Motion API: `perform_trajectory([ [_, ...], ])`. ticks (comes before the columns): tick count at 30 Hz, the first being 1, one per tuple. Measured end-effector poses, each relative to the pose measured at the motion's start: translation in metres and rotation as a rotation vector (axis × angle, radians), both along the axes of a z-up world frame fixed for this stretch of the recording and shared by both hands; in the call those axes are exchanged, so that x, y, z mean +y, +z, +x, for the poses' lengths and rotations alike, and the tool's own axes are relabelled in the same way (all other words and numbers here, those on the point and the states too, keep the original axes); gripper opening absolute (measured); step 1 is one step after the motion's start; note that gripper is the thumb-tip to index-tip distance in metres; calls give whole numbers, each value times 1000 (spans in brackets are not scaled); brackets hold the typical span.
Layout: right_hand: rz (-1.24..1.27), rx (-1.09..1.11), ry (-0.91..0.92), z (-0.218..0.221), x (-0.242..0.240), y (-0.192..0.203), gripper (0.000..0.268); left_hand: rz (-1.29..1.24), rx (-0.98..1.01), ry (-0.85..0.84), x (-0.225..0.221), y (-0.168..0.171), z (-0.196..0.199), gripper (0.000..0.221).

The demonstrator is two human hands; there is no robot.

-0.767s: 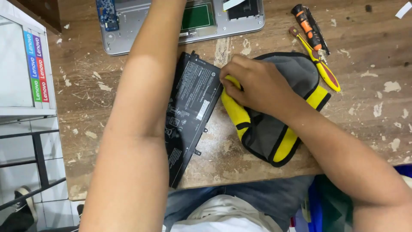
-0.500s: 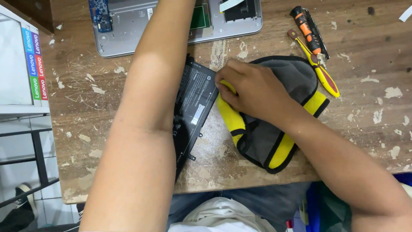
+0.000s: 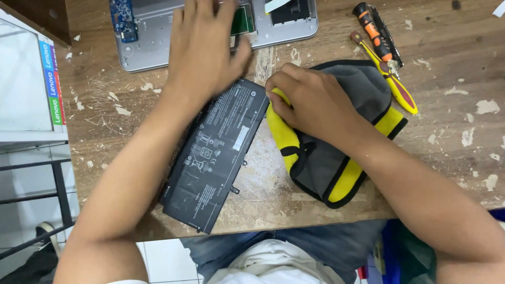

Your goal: Wiping a laptop battery casing with a yellow cloth to clean it.

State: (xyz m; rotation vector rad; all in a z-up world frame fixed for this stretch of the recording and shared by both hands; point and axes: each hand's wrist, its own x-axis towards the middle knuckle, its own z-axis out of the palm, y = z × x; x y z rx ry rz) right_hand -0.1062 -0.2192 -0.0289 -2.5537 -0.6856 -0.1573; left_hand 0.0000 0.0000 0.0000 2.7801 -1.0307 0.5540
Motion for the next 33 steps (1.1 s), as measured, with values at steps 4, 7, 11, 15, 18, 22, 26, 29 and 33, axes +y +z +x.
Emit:
perform_trajectory([
  [4,-46,-109,151,2,-5,-2,7,76,247,48,28,-1,-83,87],
  [7,-8,14,187,5,-6,4,16,294,283,151,36,-6,-117,116],
  [11,-7,66,104,3,-1,14,17,251,245,198,41,-12,-122,110],
  [15,106,49,179,3,0,17,18,21,261,94,49,-23,-109,128],
  [18,133,75,144,1,1,17,12,-161,390,48,55,-20,-102,131],
  [22,336,-112,180,-8,12,30,14,-294,562,42,62,-7,-91,130],
  [26,387,-345,144,-15,14,29,16,-545,781,-94,65,6,-85,113],
  [29,439,-418,147,-19,16,29,17,-629,859,-149,67,8,-82,111],
  [33,452,-451,170,-20,16,24,18,-648,1150,-182,75,11,-70,135],
])
